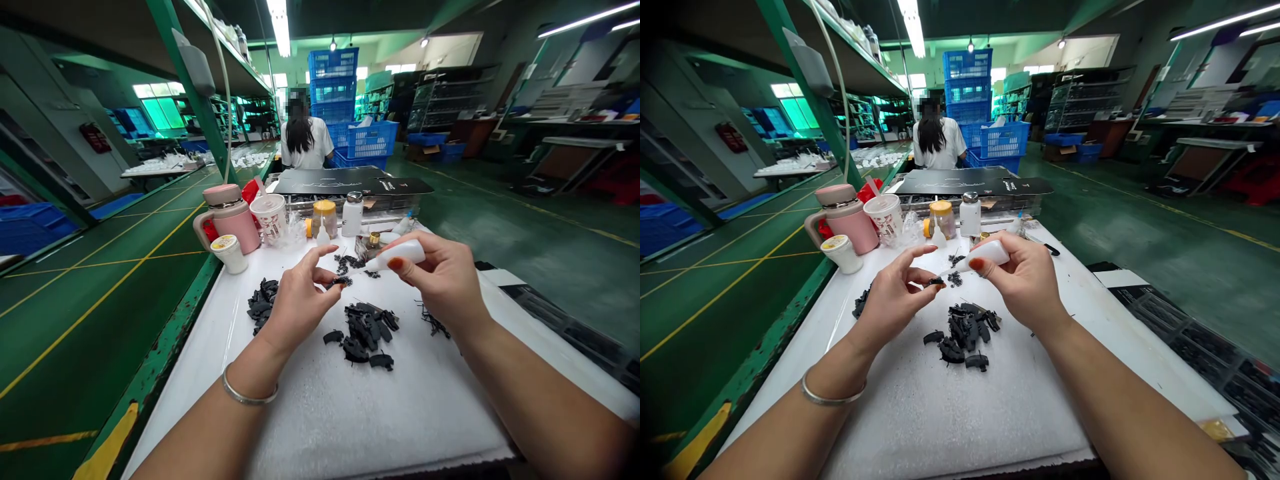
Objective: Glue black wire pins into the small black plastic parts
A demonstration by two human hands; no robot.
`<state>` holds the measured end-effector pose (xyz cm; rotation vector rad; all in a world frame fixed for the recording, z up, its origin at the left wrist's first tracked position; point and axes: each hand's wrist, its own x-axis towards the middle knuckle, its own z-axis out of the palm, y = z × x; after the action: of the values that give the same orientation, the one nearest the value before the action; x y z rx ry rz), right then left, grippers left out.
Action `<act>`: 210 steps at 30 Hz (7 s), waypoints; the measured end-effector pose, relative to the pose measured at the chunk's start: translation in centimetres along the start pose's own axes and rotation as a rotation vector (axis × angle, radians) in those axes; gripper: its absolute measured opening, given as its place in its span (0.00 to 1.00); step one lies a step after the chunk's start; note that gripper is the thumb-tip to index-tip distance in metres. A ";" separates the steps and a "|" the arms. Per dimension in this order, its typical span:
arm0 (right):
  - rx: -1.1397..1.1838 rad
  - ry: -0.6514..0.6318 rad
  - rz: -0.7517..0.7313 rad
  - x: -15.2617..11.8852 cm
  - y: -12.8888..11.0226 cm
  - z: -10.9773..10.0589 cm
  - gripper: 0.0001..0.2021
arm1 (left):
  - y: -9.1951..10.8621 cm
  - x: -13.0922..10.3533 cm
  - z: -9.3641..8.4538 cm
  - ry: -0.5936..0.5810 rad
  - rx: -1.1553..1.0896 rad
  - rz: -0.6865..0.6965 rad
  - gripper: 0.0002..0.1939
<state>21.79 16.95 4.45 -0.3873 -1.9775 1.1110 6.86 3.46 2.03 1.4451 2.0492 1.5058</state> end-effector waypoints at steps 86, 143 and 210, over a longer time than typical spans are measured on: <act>-0.045 -0.181 0.134 0.5 2.4 1.8 0.13 | -4.4 2.4 2.1 -0.157 0.144 -0.118 0.05; 0.143 -0.280 0.125 -0.5 0.8 1.3 0.12 | -1.4 1.0 -0.2 -0.083 -1.092 -0.585 0.12; 0.103 -0.394 0.008 -1.8 -0.6 2.1 0.14 | -1.5 0.4 -0.1 -0.310 -1.187 -0.449 0.17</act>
<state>21.32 14.33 3.42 -0.1260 -2.2442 1.3694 5.74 3.70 0.94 0.6083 0.8408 1.6417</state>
